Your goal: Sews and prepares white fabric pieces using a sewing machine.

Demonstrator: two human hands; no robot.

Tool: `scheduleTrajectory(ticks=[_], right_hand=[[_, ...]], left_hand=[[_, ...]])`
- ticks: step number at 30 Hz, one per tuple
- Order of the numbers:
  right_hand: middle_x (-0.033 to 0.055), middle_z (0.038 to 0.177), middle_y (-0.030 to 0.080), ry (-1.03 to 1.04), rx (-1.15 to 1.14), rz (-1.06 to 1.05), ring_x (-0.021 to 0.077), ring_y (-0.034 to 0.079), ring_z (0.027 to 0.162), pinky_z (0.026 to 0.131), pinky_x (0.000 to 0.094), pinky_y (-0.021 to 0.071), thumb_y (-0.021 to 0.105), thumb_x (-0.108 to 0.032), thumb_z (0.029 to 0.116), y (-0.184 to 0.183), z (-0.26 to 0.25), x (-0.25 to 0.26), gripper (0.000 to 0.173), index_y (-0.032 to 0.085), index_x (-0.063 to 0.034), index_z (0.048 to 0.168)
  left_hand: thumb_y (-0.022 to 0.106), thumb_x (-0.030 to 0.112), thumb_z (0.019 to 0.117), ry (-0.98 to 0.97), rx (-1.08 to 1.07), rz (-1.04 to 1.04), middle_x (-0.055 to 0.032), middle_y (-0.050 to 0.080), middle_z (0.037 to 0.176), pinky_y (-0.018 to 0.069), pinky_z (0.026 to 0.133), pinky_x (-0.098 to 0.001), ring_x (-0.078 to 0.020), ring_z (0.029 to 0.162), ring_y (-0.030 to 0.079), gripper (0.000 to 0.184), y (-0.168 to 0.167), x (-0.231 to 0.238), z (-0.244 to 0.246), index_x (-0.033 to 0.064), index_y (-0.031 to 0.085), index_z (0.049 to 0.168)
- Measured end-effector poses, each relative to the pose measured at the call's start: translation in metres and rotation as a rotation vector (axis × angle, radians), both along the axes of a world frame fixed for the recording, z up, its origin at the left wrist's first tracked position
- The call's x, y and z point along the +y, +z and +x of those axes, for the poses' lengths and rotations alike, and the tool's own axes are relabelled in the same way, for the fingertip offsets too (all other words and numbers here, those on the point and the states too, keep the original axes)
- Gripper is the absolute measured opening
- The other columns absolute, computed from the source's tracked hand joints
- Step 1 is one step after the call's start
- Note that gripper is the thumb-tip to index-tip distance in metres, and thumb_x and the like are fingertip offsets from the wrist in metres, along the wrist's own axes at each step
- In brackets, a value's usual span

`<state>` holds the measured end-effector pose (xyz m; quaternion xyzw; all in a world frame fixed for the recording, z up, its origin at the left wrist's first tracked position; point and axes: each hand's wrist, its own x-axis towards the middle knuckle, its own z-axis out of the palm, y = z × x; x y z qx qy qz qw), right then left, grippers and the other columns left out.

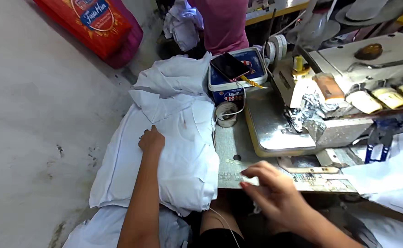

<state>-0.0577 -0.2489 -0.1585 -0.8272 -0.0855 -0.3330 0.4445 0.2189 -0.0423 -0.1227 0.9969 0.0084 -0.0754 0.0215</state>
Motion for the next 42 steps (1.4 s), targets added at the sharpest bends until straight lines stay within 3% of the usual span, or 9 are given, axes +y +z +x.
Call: scheduleTrajectory(ticks=[9,15,20,24,27,31,33,36,42], right_hand=[[0.0134,0.095,0.07,0.097,0.129,-0.159,0.0211,0.07,0.065,0.049,0.0348,0.0557,0.064,-0.017,0.093,-0.035,0.046,0.072,0.018,0.073,-0.0041,0.101],[0.0203,0.1,0.071,-0.047,0.227,-0.189,0.0313,0.073,0.078,0.062,0.0462,0.0595,0.06,-0.011,0.0968,0.004,0.104,0.05,0.019,0.073,0.0024,0.101],[0.0263,0.145,0.051,-0.052,0.736,-0.276,0.0393,0.064,0.117,0.098,0.0515,0.0507,0.045,-0.019,0.1083,0.051,0.206,0.061,0.041,0.054,-0.001,0.144],[0.0266,0.159,0.034,-0.136,0.804,-0.347,0.0441,0.061,0.119,0.093,0.0534,0.0529,0.039,-0.006,0.1068,0.049,0.244,0.064,0.054,0.032,-0.009,0.16],[0.0261,0.15,0.048,0.002,0.753,-0.36,0.0437,0.061,0.12,0.096,0.0573,0.0499,0.04,-0.001,0.1051,0.052,0.238,0.058,0.042,0.051,-0.0017,0.146],[0.0263,0.115,0.071,0.352,0.346,0.029,0.0393,0.068,0.111,0.098,0.0573,0.0498,0.054,0.0,0.1005,0.059,0.192,0.083,0.028,0.069,0.0065,0.124],[0.0273,0.104,0.072,0.471,0.154,0.241,0.0353,0.07,0.1,0.09,0.0515,0.0533,0.054,0.001,0.0999,0.075,0.156,0.1,0.023,0.069,0.0132,0.114],[0.0268,0.104,0.069,0.491,0.085,0.451,0.0253,0.067,0.097,0.089,0.04,0.0527,0.048,0.003,0.1014,0.092,0.106,0.094,0.025,0.064,0.0179,0.113],[-0.0038,0.088,0.067,0.02,0.129,0.761,-0.006,0.063,0.079,0.077,0.0157,0.0552,0.046,-0.008,0.1056,0.036,0.012,0.021,0.022,0.065,0.0036,0.107]], left_hand=[[0.046,0.034,0.1092,-0.53,-0.256,-0.871,-0.0365,0.027,0.16,0.0289,0.122,-0.054,-0.0451,0.148,0.035,0.083,0.022,-0.039,0.109,-0.0037,-0.005,0.162],[0.066,0.027,0.0988,-0.543,-0.175,-0.499,-0.0291,0.07,0.105,0.0516,0.088,-0.0643,-0.0454,0.097,0.068,0.045,0.029,-0.034,0.054,-0.0068,0.064,0.128],[0.063,0.002,0.0953,-0.418,-0.031,-0.06,-0.0335,0.04,0.151,0.049,0.095,-0.0652,-0.0538,0.128,0.052,0.053,0.014,-0.047,0.036,-0.002,0.05,0.146],[0.056,-0.007,0.0963,-0.561,-0.436,-0.153,-0.0335,0.058,0.134,0.0495,0.093,-0.0683,-0.0537,0.117,0.061,0.041,0.029,0.023,0.045,0.0006,0.063,0.136],[0.058,-0.003,0.0983,-0.728,-0.236,-0.225,-0.0347,0.066,0.118,0.0439,0.098,-0.0701,-0.0543,0.114,0.061,0.021,0.077,0.115,0.029,-0.0084,0.072,0.114],[0.042,0.002,0.0995,-0.561,-0.259,-0.743,-0.0074,0.068,0.114,0.0522,0.099,-0.0275,-0.0046,0.109,0.065,0.026,0.103,0.204,0.014,-0.0144,0.055,0.115],[0.042,-0.003,0.1014,-0.258,-0.683,-0.96,0.0058,0.063,0.089,0.0545,0.084,-0.0203,0.0057,0.084,0.061,0.015,0.114,0.169,0.016,-0.0064,0.056,0.103],[0.044,0.012,0.1079,-0.755,-0.992,-0.848,-0.0077,0.063,0.11,0.0496,0.088,-0.0185,0.0002,0.099,0.06,0.028,0.131,0.107,0.03,-0.0102,0.056,0.12],[0.068,0.007,0.0957,-1.185,-0.44,-0.55,-0.0264,0.072,0.101,0.0518,0.086,-0.0648,-0.0441,0.096,0.07,0.017,0.127,-0.134,-0.054,-0.0053,0.072,0.108]])
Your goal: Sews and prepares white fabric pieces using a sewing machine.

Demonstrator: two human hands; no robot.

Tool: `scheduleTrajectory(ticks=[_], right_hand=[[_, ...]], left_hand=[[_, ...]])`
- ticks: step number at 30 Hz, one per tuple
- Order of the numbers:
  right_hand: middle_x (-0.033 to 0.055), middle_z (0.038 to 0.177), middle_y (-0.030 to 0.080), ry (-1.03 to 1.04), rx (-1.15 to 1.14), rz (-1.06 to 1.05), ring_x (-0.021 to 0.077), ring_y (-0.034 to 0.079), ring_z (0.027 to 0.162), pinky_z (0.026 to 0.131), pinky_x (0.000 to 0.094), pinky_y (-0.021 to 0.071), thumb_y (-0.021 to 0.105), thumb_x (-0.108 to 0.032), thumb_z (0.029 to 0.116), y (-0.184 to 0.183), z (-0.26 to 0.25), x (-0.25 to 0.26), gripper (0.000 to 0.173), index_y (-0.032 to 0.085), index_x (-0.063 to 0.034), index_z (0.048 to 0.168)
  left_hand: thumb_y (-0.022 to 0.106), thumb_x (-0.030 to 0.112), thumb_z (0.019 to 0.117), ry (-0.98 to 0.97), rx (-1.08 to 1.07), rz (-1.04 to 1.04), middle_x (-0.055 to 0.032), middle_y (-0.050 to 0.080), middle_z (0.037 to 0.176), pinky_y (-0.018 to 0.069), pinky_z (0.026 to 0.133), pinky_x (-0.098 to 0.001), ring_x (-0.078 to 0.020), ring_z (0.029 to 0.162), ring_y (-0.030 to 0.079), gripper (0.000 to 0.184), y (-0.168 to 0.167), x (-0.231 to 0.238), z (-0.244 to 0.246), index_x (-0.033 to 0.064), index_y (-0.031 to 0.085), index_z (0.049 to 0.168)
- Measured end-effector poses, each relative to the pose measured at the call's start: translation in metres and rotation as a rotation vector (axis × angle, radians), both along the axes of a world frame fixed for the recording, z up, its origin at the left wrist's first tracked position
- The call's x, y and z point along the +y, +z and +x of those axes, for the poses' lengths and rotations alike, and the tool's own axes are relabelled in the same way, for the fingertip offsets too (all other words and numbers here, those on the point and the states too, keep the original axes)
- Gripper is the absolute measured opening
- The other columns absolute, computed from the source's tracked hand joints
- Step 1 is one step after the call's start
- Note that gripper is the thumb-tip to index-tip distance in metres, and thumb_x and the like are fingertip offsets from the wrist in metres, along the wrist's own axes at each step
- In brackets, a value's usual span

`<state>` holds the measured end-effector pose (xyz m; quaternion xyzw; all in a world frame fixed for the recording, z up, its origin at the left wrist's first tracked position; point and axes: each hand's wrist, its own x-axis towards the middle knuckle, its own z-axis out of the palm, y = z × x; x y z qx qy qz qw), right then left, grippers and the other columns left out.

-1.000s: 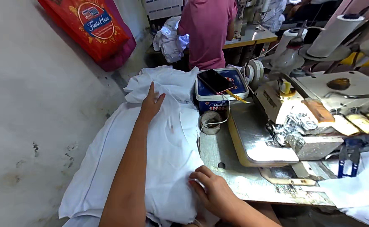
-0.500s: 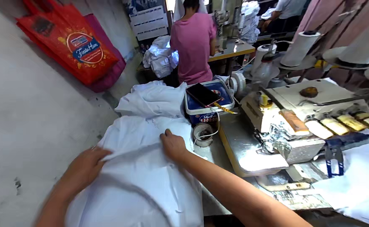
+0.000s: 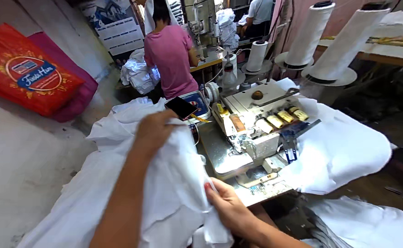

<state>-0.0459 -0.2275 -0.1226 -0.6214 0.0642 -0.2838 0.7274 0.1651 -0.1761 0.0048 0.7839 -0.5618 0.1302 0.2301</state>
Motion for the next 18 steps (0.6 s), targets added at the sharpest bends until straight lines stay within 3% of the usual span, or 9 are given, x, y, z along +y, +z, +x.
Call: scheduleTrajectory(ticks=[2,4,8,14,18], right_hand=[[-0.0066,0.081,0.066,-0.128,0.139,0.049,-0.0045,0.063,0.074,0.074,0.0173,0.0559,0.046,-0.009,0.1054,-0.026,-0.032,-0.022,0.022,0.066,-0.0021,0.101],[-0.0071,0.078,0.067,-0.228,0.223,0.114,-0.0029,0.064,0.071,0.071,0.0182,0.0565,0.045,-0.008,0.1059,-0.046,-0.055,-0.036,0.022,0.066,-0.0045,0.1],[-0.0063,0.08,0.069,-0.318,0.246,0.165,-0.0017,0.067,0.072,0.071,0.0179,0.0578,0.046,-0.008,0.1063,-0.064,-0.075,-0.048,0.021,0.066,-0.005,0.103],[-0.0086,0.08,0.07,-0.366,0.188,0.189,-0.0032,0.067,0.073,0.071,0.0162,0.0575,0.046,-0.006,0.1062,-0.072,-0.07,-0.049,0.021,0.066,-0.005,0.101],[-0.0097,0.083,0.071,-0.432,0.148,0.151,-0.0047,0.067,0.077,0.074,0.0146,0.0573,0.046,-0.006,0.1054,-0.073,-0.07,-0.051,0.021,0.066,-0.0052,0.102]], left_hand=[[0.07,0.014,0.0963,-0.032,0.137,0.29,-0.0229,0.072,0.1,0.0514,0.085,-0.0673,-0.044,0.097,0.069,0.018,-0.035,-0.048,-0.006,0.0011,0.073,0.109],[0.068,0.012,0.0965,-0.005,0.251,0.465,-0.0235,0.071,0.101,0.0501,0.087,-0.0658,-0.0437,0.1,0.067,0.016,-0.064,-0.077,-0.015,0.0016,0.071,0.109],[0.068,0.022,0.0988,0.141,0.401,0.474,-0.0232,0.07,0.099,0.0503,0.086,-0.0643,-0.0423,0.098,0.067,0.022,-0.083,-0.095,-0.039,0.0039,0.07,0.11],[0.066,0.03,0.101,0.254,0.391,0.503,-0.0235,0.069,0.102,0.0483,0.088,-0.0605,-0.0404,0.103,0.066,0.031,-0.074,-0.101,-0.052,-0.0003,0.069,0.103],[0.067,0.032,0.0993,0.275,0.374,0.478,-0.023,0.069,0.105,0.0483,0.088,-0.0605,-0.0398,0.106,0.065,0.033,-0.077,-0.107,-0.058,0.0,0.069,0.106]])
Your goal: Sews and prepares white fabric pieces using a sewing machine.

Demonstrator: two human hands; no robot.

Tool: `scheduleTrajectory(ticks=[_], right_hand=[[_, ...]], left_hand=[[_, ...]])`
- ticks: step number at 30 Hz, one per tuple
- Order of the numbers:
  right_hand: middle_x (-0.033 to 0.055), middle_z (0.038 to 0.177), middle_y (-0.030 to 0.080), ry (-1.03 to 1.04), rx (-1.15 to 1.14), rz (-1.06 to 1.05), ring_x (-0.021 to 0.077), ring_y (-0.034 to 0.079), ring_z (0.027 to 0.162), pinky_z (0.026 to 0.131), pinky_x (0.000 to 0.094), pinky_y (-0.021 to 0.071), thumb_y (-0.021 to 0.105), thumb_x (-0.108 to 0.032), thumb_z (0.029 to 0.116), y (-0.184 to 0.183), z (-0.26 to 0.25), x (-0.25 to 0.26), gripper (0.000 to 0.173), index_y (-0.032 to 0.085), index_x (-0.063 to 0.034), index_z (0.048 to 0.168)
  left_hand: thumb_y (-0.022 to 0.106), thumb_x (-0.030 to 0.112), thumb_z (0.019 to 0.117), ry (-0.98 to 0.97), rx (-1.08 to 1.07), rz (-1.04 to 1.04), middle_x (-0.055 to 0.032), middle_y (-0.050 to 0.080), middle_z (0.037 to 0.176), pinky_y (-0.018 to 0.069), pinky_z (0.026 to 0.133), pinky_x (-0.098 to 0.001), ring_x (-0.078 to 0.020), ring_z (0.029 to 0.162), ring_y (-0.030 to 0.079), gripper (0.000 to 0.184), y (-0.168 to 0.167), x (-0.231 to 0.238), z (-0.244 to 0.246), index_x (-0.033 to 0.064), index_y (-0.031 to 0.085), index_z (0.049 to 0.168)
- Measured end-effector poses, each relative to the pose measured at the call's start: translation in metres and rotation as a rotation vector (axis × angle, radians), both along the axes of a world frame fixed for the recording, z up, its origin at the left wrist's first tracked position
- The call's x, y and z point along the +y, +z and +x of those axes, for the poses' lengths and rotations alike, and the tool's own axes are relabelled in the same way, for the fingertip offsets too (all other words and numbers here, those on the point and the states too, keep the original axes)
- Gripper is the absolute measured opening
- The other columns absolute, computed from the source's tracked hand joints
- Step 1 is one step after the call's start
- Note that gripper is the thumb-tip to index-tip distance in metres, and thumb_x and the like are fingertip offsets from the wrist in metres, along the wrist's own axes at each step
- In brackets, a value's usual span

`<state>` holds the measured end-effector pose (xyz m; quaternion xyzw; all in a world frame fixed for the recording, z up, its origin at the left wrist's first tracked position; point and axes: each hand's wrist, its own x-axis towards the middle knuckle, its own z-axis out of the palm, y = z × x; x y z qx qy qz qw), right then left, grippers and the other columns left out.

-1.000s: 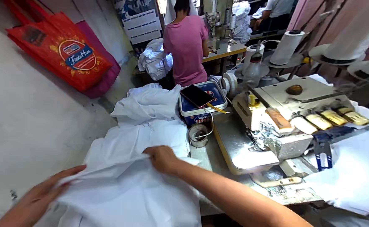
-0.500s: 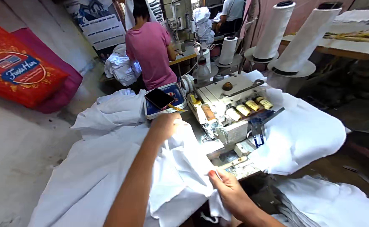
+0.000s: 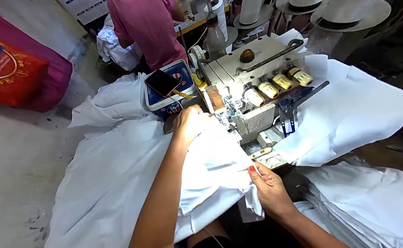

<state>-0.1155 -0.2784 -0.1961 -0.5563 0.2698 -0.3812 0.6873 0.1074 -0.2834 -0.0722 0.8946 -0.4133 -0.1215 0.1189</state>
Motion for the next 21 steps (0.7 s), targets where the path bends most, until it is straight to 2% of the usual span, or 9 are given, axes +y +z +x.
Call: scheduleTrajectory(ticks=[3,8,10,12,14,15,17,19,21], right_hand=[[-0.0114,0.082,0.069,-0.054,0.009,-0.047,-0.007,0.065,0.076,0.074,0.0122,0.0559,0.046,-0.005,0.1051,0.003,0.001,-0.006,0.021,0.066,-0.0059,0.099],[-0.0082,0.085,0.069,-0.065,0.017,-0.076,-0.0078,0.065,0.079,0.076,0.0115,0.0551,0.047,-0.004,0.1046,-0.003,0.008,-0.011,0.019,0.066,-0.0004,0.103],[-0.0024,0.089,0.069,-0.056,0.051,-0.134,-0.0065,0.063,0.077,0.074,0.0122,0.0543,0.051,-0.007,0.1027,-0.008,0.005,-0.014,0.023,0.063,0.0067,0.115],[0.0026,0.092,0.065,-0.053,0.088,-0.276,-0.006,0.056,0.07,0.064,0.0118,0.0485,0.051,-0.015,0.1015,-0.011,-0.007,-0.015,0.04,0.055,0.0137,0.129],[0.0022,0.101,0.064,-0.046,0.024,-0.412,-0.0083,0.055,0.075,0.066,0.0091,0.0474,0.051,-0.026,0.105,-0.01,-0.019,-0.012,0.045,0.056,0.0112,0.129],[-0.0001,0.105,0.064,-0.028,-0.02,-0.459,-0.0093,0.056,0.082,0.07,0.0082,0.0479,0.05,-0.033,0.1069,-0.008,-0.024,-0.008,0.044,0.059,0.0044,0.128],[-0.0023,0.111,0.065,0.006,-0.074,-0.542,-0.0079,0.06,0.094,0.08,0.0104,0.0514,0.047,-0.044,0.1077,-0.001,-0.029,0.002,0.044,0.062,-0.0077,0.128],[0.0007,0.111,0.064,0.027,-0.102,-0.626,-0.0064,0.06,0.098,0.083,0.0107,0.0513,0.044,-0.046,0.1078,0.007,-0.028,0.012,0.045,0.062,-0.009,0.126],[0.0057,0.111,0.063,0.045,-0.116,-0.683,-0.0046,0.06,0.101,0.085,0.0102,0.0506,0.045,-0.041,0.1086,0.012,-0.024,0.021,0.042,0.062,-0.0059,0.123]], left_hand=[[0.064,0.025,0.0987,0.053,-0.048,-0.019,-0.0216,0.07,0.107,0.0486,0.087,-0.0594,-0.039,0.108,0.065,0.025,-0.002,-0.008,-0.01,0.0023,0.068,0.106],[0.063,0.025,0.0981,0.078,-0.113,-0.082,-0.0244,0.069,0.116,0.0492,0.09,-0.0634,-0.0433,0.112,0.066,0.035,-0.014,-0.013,-0.013,0.0033,0.065,0.126],[0.063,0.025,0.0995,0.025,-0.184,-0.222,-0.0277,0.066,0.117,0.0494,0.09,-0.0647,-0.0466,0.112,0.064,0.037,-0.022,0.0,-0.017,0.0007,0.062,0.127],[0.065,0.024,0.0986,-0.026,-0.287,-0.432,-0.0301,0.06,0.128,0.0468,0.099,-0.0624,-0.0475,0.119,0.059,0.043,-0.03,0.023,-0.032,-0.0021,0.061,0.133],[0.066,0.014,0.0916,-0.051,-0.296,-0.67,-0.0273,0.069,0.11,0.0553,0.088,-0.0508,-0.0395,0.102,0.068,0.034,-0.037,0.054,-0.07,-0.0095,0.069,0.116],[0.063,0.015,0.0933,-0.074,-0.136,-0.725,-0.0213,0.071,0.1,0.0561,0.078,-0.0401,-0.0285,0.09,0.07,0.029,-0.042,0.071,-0.094,-0.009,0.069,0.11],[0.054,0.022,0.1012,-0.199,0.457,-0.697,-0.0165,0.068,0.105,0.0537,0.079,-0.029,-0.0147,0.092,0.065,0.042,-0.062,0.105,-0.128,-0.0131,0.059,0.123],[0.056,0.028,0.1025,-0.228,0.946,-0.717,-0.0066,0.066,0.11,0.0538,0.082,-0.0214,-0.0017,0.093,0.063,0.05,-0.091,0.124,-0.15,-0.0127,0.051,0.131],[0.061,0.01,0.0987,-0.077,1.205,-0.843,0.0055,0.069,0.101,0.056,0.079,-0.0194,0.0031,0.085,0.065,0.029,-0.107,0.134,-0.166,-0.0039,0.057,0.123]])
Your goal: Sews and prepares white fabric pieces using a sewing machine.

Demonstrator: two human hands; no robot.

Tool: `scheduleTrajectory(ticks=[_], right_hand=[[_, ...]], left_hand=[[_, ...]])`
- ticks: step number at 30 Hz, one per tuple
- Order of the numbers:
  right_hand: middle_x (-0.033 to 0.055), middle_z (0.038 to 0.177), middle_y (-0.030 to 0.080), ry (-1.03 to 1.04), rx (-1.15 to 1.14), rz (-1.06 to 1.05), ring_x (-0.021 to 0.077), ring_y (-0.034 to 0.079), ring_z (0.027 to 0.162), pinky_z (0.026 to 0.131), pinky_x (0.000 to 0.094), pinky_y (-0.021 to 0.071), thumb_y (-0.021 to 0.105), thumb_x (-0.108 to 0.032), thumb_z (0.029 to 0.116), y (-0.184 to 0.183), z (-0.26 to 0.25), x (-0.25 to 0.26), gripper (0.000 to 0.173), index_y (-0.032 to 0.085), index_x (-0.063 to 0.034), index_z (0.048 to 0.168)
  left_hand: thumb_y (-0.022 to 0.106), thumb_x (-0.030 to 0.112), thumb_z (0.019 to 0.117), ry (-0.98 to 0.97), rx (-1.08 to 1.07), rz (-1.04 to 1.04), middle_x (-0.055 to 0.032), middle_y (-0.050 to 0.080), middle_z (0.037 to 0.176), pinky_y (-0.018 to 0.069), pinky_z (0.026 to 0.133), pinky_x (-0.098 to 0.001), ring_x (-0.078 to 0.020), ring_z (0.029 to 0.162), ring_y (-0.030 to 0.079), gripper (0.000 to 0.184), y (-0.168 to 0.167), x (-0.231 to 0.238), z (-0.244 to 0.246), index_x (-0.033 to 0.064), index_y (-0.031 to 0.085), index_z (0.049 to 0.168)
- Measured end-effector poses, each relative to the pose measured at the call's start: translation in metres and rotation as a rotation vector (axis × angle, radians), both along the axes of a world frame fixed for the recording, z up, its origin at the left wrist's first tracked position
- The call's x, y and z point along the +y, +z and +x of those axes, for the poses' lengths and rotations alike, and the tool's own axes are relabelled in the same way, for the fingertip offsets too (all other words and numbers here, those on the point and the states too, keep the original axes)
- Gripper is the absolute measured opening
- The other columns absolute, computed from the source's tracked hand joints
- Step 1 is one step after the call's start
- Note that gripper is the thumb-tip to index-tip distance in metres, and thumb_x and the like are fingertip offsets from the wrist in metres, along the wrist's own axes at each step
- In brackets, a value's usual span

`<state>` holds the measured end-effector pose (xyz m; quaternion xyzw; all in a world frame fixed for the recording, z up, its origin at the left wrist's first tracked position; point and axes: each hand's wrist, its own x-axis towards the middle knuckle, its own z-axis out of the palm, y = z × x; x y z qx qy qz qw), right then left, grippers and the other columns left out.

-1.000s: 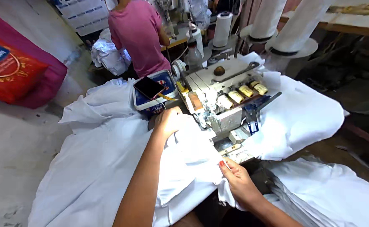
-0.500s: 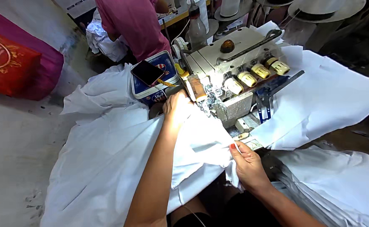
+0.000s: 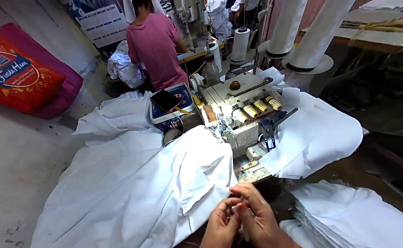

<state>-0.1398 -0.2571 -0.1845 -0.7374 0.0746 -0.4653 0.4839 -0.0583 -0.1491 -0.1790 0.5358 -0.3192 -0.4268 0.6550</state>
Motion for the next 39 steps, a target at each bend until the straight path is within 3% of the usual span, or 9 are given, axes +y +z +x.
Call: scheduleTrajectory(ticks=[4,6,10,13,20,31,34,36,39], right_hand=[[0.0053,0.112,0.063,0.013,-0.011,-0.02,-0.0056,0.058,0.094,0.08,0.008,0.048,0.056,-0.035,0.1053,-0.003,0.003,0.012,0.035,0.06,-0.0065,0.125],[0.0057,0.106,0.064,0.066,0.02,0.012,-0.0054,0.057,0.082,0.072,0.0083,0.0472,0.062,-0.034,0.1019,-0.005,0.002,0.014,0.037,0.058,-0.0038,0.122],[0.0041,0.088,0.067,0.165,0.017,0.032,-0.0029,0.063,0.084,0.078,0.0089,0.0512,0.064,-0.015,0.0974,-0.004,-0.002,0.019,0.015,0.066,-0.0009,0.096],[0.0033,0.092,0.067,0.223,-0.04,-0.02,-0.0013,0.063,0.089,0.083,0.0105,0.0515,0.06,-0.015,0.1015,0.003,-0.002,0.023,0.013,0.065,-0.0028,0.1],[-0.0009,0.096,0.066,0.364,-0.123,0.071,-0.0034,0.064,0.091,0.081,0.0112,0.0535,0.061,-0.017,0.1027,0.022,-0.008,0.034,0.01,0.061,-0.0077,0.104],[-0.0012,0.095,0.056,0.376,-0.117,0.084,-0.0028,0.057,0.093,0.083,0.0098,0.0479,0.061,-0.027,0.1035,0.007,-0.003,0.045,0.018,0.055,-0.0109,0.098],[0.0024,0.1,0.058,0.229,-0.099,-0.08,0.0048,0.059,0.1,0.091,0.0178,0.0492,0.053,-0.028,0.1076,0.01,-0.005,0.037,0.017,0.053,-0.0113,0.102],[-0.0036,0.093,0.062,0.245,-0.089,0.014,-0.0029,0.062,0.09,0.082,0.0135,0.0529,0.055,-0.024,0.107,0.018,-0.009,0.029,0.013,0.054,-0.0116,0.105],[-0.0133,0.078,0.058,0.384,0.145,0.208,-0.0124,0.053,0.069,0.065,0.0069,0.0464,0.059,-0.016,0.1018,0.03,-0.015,0.014,0.014,0.058,-0.0036,0.11]], left_hand=[[0.064,-0.003,0.0926,0.245,-0.132,-0.116,0.0101,0.072,0.09,0.0564,0.077,-0.0158,0.0062,0.081,0.066,0.011,-0.001,0.014,0.001,0.0035,0.071,0.098],[0.067,-0.002,0.0907,0.308,-0.313,-0.169,0.0069,0.071,0.094,0.0562,0.08,-0.0145,0.0062,0.086,0.065,0.009,0.005,0.021,0.008,0.0003,0.072,0.098],[0.065,-0.004,0.0912,0.384,-0.398,-0.205,0.0095,0.075,0.097,0.0571,0.081,-0.015,0.0061,0.088,0.068,0.014,0.017,0.035,0.012,0.0026,0.072,0.101],[0.067,0.002,0.0932,0.404,-0.395,-0.251,0.0128,0.074,0.098,0.0567,0.081,-0.0137,0.0066,0.089,0.068,0.013,0.018,0.04,0.01,0.0094,0.074,0.101],[0.053,0.027,0.1053,-0.012,0.057,-0.543,0.0121,0.075,0.106,0.0559,0.08,-0.0124,0.0072,0.091,0.069,0.026,0.018,0.048,0.012,0.0216,0.072,0.122],[0.061,0.027,0.1022,-0.111,-0.07,-0.536,0.0159,0.068,0.095,0.0494,0.08,-0.008,0.0118,0.089,0.061,0.012,0.001,0.047,0.02,0.0192,0.067,0.11],[0.054,0.036,0.1057,-0.034,-0.332,-0.442,0.0138,0.062,0.107,0.0466,0.093,-0.0143,0.006,0.107,0.056,0.018,0.008,0.043,0.033,0.0207,0.063,0.103],[0.054,0.036,0.1054,0.007,-0.391,-0.397,0.0128,0.068,0.109,0.0519,0.099,-0.0246,-0.0007,0.111,0.063,0.016,0.015,0.041,0.046,0.0233,0.063,0.102],[0.062,0.023,0.1018,-0.038,-0.407,-0.28,0.0194,0.068,0.09,0.0542,0.084,-0.0172,0.0081,0.089,0.064,0.01,0.031,0.042,0.062,0.0199,0.056,0.108]])
